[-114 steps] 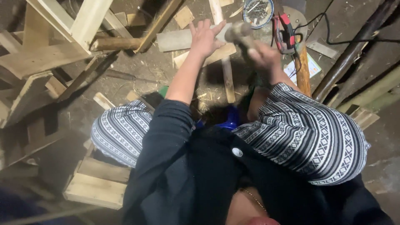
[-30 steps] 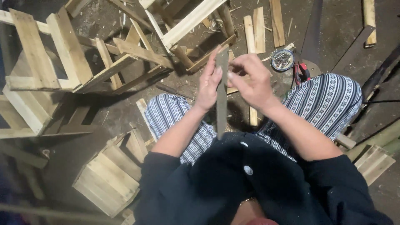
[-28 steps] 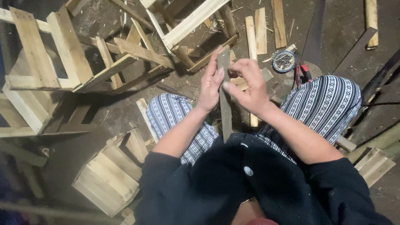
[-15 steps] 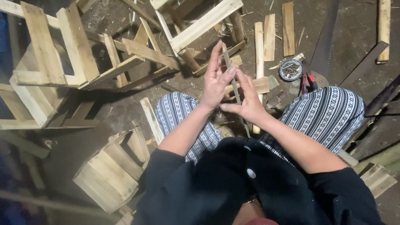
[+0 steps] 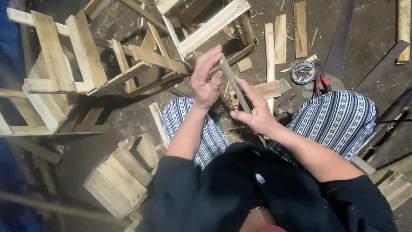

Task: The person hammers nails into a small wooden plank using a hammer and pliers. They repeatedly position the plank, hammer the nails, and use pliers to adjust or remove nails from the wood.

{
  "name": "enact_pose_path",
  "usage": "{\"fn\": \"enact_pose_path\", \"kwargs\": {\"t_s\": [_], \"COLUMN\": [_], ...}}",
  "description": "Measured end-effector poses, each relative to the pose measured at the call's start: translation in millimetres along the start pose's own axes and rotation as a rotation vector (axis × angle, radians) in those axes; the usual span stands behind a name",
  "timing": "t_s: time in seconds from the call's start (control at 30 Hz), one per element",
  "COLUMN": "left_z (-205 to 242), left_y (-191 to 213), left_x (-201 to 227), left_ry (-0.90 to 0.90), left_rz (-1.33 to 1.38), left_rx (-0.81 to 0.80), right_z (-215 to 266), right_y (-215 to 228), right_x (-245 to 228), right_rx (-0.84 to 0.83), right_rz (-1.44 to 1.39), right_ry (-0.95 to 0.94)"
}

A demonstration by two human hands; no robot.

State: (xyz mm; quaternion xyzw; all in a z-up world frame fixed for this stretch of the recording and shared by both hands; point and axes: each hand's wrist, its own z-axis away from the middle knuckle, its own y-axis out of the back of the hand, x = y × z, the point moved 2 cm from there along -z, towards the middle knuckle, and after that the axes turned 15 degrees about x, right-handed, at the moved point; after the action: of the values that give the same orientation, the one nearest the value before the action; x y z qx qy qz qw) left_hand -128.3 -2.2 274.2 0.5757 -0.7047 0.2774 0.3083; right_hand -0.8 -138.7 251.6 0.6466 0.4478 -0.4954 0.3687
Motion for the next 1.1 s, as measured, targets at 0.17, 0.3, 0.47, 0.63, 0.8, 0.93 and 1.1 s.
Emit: {"fn": "enact_pose_path", "kwargs": {"t_s": [0.17, 0.3, 0.47, 0.63, 0.8, 0.93, 1.1], "left_z": [-6.1, -13.0, -17.2, -16.1, -16.0, -2.0, 21.2], "left_y": [6.1, 9.5, 7.9, 6.9, 6.7, 3.5, -10.4], "left_x": [-3.6, -3.7, 4.5, 7.3, 0.8, -16.2, -23.6], "left_ry": [-0.341, -0.499, -0.63, -0.646, -0.607, -0.204, 0.513], "left_rz": [-0.008, -0.036, -0.058, -0.091, -0.102, -0.093, 0.263], "left_rx": [0.042, 0.063, 0.097, 0.133, 0.157, 0.114, -0.076], "right_z": [2.9, 5.9, 6.1, 4.5, 10.4, -0.1, -12.8], "right_y": [-0.7, -1.8, -0.4, -1.8, -4.4, -4.2, -3.7], "right_x": [4.2, 2.2, -6.3, -8.9, 11.9, 9.7, -5.3], "right_rx": [0.027, 0.022, 0.002, -0.008, -0.005, -0.072, -0.153], "right_rz": [-0.095, -0.088, -0.12, -0.14, -0.239, -0.541, -0.582], "right_ry": [-0.013, 0.009, -0.015, -0.022, -0.167, -0.383, -0.493]}}
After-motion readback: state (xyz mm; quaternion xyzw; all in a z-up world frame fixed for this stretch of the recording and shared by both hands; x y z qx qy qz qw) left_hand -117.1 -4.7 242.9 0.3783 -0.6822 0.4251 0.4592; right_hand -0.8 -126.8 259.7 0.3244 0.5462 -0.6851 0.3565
